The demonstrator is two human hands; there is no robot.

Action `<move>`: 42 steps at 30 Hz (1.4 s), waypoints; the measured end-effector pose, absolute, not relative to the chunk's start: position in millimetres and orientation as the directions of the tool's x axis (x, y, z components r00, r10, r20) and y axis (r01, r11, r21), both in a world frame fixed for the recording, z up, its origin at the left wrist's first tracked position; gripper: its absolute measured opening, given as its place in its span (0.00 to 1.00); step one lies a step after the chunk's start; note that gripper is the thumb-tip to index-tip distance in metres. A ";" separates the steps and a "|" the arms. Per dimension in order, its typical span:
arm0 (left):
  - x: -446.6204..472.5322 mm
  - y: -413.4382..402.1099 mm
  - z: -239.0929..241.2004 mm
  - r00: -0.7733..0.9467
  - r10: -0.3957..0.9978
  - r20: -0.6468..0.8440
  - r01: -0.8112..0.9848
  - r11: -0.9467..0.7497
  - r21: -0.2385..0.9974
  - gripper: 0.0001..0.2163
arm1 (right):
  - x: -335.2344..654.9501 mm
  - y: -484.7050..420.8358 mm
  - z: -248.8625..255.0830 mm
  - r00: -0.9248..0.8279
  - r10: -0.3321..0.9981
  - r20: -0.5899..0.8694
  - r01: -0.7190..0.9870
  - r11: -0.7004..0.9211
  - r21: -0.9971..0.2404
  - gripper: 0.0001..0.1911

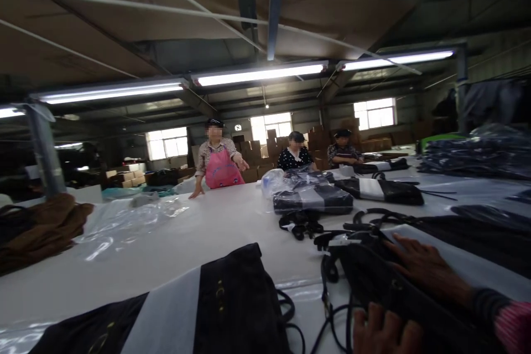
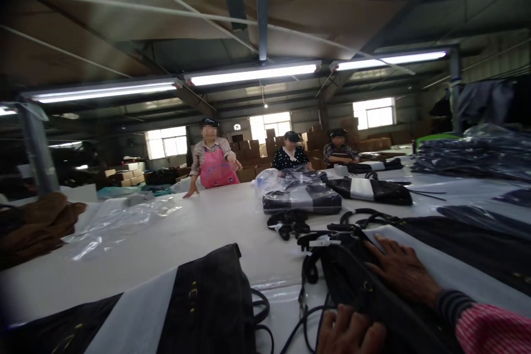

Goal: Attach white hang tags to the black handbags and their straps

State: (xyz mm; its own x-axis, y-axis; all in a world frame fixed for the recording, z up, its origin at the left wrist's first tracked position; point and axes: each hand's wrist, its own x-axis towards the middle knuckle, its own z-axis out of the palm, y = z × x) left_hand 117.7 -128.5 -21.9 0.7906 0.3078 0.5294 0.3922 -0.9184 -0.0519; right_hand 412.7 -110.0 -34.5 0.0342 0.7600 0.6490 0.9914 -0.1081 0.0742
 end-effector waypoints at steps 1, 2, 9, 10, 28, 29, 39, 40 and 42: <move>113.8 -128.2 -19.7 0.806 0.304 0.508 0.368 -0.930 -0.028 0.14 | 407.5 -111.8 -28.3 0.056 0.787 0.615 0.988 -0.130 0.077 0.28; 109.7 -128.3 -16.0 0.823 0.298 0.483 0.340 -0.941 0.002 0.18 | 402.6 -113.5 -22.5 0.075 0.813 0.578 0.986 -0.148 0.080 0.29; 83.4 -137.9 28.2 0.870 0.364 0.334 0.270 -0.916 0.296 0.33 | 374.7 -125.3 46.2 0.258 0.938 0.230 0.961 -0.226 -0.158 0.36; 81.0 -138.9 33.0 0.872 0.376 0.312 0.272 -0.904 0.329 0.32 | 373.4 -130.2 64.6 0.264 0.948 0.179 0.944 -0.217 -0.247 0.37; 84.7 -128.2 28.3 0.861 0.348 0.370 0.283 -0.933 0.220 0.35 | 419.8 -393.0 -25.1 0.115 0.676 0.728 0.942 -0.308 0.137 0.43; 86.6 -125.1 24.6 0.863 0.334 0.379 0.281 -0.941 0.188 0.35 | 410.5 -383.3 -17.8 0.090 0.696 0.712 0.940 -0.296 0.172 0.43; 99.2 -109.1 -4.4 0.741 0.208 0.638 0.316 -0.947 -0.058 0.24 | 413.0 -338.2 50.8 0.003 0.820 0.573 0.986 -0.096 0.133 0.35; 96.9 -111.4 1.8 0.752 0.210 0.625 0.294 -0.955 -0.033 0.28 | 412.1 -337.9 49.5 0.022 0.806 0.591 0.986 -0.116 0.122 0.33; 89.6 -119.1 19.5 0.788 0.234 0.569 0.256 -0.966 0.042 0.31 | 408.6 -337.6 41.0 0.027 0.793 0.609 0.986 -0.120 0.113 0.30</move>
State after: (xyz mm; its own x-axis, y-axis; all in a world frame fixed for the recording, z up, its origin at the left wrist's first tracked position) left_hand 89.6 -119.1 19.5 0.7882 0.2339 0.5692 0.2559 -0.9658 0.0425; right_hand 408.6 -337.6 41.0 0.0271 0.7925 0.6092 0.9863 -0.1204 0.1128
